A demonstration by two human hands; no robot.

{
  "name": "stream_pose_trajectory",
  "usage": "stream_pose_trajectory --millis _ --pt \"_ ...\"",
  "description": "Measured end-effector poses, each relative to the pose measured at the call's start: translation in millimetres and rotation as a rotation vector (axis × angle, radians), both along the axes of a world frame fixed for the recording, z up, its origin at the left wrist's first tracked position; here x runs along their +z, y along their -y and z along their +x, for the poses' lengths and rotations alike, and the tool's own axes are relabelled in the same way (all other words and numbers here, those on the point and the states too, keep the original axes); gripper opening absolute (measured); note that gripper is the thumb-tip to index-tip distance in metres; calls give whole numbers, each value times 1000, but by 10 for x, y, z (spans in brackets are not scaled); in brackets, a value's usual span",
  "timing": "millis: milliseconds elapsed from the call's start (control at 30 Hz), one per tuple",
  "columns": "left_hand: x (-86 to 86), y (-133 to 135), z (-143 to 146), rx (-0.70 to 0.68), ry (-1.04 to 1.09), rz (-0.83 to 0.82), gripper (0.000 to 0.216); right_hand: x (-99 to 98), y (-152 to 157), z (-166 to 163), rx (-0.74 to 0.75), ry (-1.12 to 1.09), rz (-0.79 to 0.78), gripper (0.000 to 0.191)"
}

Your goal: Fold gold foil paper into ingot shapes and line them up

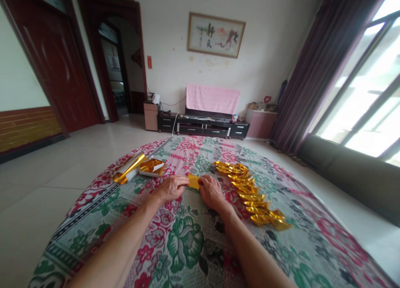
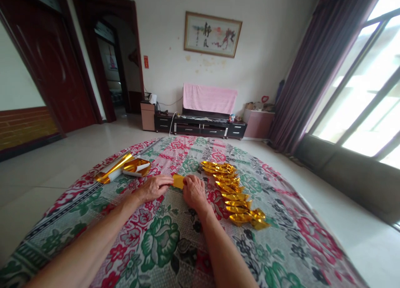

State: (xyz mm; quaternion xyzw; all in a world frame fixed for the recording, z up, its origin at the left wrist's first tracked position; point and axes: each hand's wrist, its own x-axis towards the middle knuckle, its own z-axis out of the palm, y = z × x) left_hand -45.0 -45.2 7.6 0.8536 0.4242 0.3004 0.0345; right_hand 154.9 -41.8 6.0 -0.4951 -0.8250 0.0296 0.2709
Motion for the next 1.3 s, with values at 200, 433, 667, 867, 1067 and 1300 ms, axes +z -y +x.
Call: stream_pose_trajectory --millis 200,433,667,867,1067,1300 --pt "84 -53 109 -31 -128 48 21 -32 8 -13 -11 -37 34 24" --pt "70 -128 121 -70 -352 156 25 -11 6 -25 -19 -68 39 21" --pt "41 -110 121 -41 -296 195 26 -8 67 -13 23 -117 80 36" --pt "60 -89 126 -38 -166 164 23 23 45 -5 78 -106 131 17" --pt "101 -37 132 -36 -192 171 16 9 28 1 20 -107 99 13" --pt "79 -16 176 -72 -217 134 18 43 77 35 19 -111 104 11"
